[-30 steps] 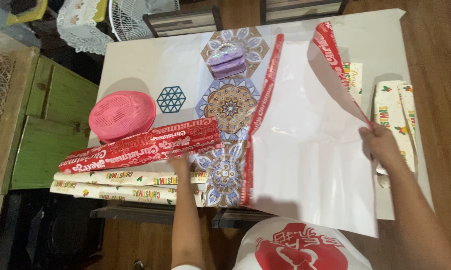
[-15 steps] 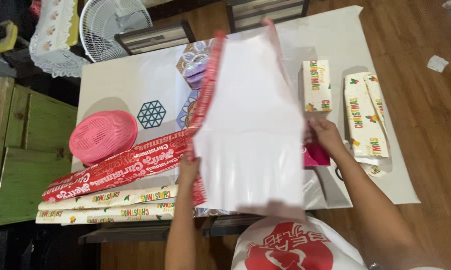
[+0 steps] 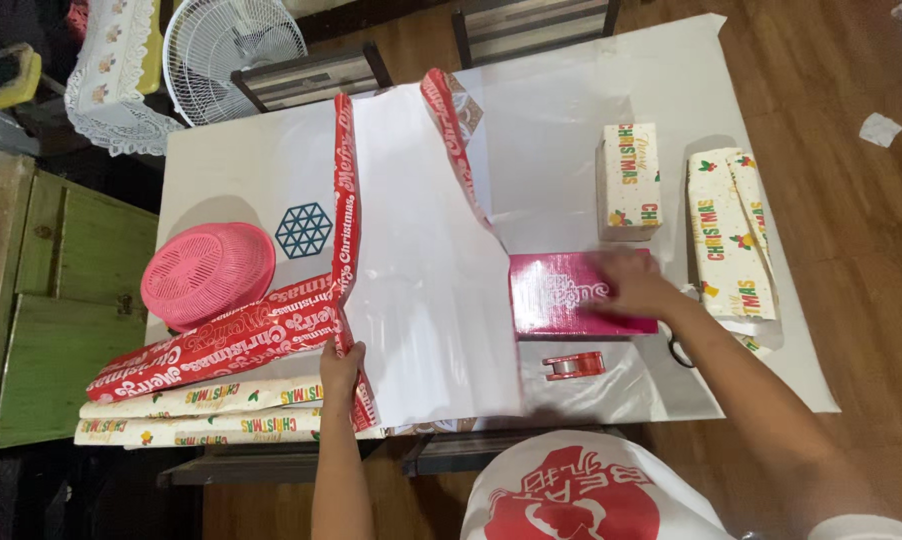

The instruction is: The person places a pair of sandals into a pink box, closes it, and tapes the lid shut. They then unroll red Christmas wrapping paper, position the box on it, fold the paper around the box, and cut the excess paper with scissors.

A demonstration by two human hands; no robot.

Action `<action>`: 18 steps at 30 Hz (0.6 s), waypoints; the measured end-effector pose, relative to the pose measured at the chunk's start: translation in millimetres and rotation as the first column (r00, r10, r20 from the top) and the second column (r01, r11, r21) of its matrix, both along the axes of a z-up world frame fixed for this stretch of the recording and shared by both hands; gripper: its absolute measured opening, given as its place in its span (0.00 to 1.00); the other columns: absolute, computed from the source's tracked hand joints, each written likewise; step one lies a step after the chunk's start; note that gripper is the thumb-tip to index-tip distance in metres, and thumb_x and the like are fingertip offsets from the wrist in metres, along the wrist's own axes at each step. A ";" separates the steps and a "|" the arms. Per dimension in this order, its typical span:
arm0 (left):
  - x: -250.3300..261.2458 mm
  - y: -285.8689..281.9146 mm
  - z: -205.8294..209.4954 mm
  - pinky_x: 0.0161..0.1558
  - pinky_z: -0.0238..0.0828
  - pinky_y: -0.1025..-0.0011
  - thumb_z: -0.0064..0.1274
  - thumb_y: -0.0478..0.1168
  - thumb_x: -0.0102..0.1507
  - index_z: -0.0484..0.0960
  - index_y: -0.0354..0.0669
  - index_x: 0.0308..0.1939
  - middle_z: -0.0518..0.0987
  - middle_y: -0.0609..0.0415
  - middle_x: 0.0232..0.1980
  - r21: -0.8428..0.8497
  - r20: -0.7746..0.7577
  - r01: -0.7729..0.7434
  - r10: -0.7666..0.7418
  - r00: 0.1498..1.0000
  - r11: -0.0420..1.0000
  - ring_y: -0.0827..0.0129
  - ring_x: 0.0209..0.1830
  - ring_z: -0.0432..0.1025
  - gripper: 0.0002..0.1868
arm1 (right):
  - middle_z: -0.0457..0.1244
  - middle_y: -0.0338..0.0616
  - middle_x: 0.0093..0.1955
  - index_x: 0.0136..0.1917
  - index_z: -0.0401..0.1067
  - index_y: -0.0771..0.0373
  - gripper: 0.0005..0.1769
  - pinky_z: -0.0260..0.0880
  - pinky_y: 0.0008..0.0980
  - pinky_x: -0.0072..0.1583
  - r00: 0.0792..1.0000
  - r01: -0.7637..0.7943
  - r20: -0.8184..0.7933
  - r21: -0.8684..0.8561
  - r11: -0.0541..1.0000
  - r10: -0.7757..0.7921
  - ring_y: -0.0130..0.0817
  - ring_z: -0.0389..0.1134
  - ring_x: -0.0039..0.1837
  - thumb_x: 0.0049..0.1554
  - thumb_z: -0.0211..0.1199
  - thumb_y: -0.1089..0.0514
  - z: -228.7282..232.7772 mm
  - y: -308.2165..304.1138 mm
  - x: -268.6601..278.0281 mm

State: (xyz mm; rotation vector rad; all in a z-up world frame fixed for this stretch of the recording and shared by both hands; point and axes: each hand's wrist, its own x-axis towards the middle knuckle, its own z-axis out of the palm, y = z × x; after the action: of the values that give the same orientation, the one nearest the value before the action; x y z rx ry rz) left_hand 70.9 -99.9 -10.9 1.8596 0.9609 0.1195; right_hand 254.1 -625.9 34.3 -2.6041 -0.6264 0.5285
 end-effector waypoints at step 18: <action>91.5 -248.3 -73.8 0.74 0.52 0.64 0.36 0.63 0.70 0.55 0.39 0.78 0.63 0.43 0.78 -0.465 0.187 0.393 -0.345 0.920 0.794 0.58 0.78 0.58 0.41 | 0.60 0.47 0.65 0.71 0.54 0.61 0.39 0.70 0.41 0.61 0.457 0.884 -0.793 0.456 0.105 -0.403 0.35 0.67 0.62 0.58 0.64 0.39 -118.2 -44.7 -37.3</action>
State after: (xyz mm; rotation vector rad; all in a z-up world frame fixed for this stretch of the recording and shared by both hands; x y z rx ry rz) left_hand 162.4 -348.1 -84.7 1.5052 0.4803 -0.2596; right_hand 216.8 -670.5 -83.9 -1.3409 0.5029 0.3514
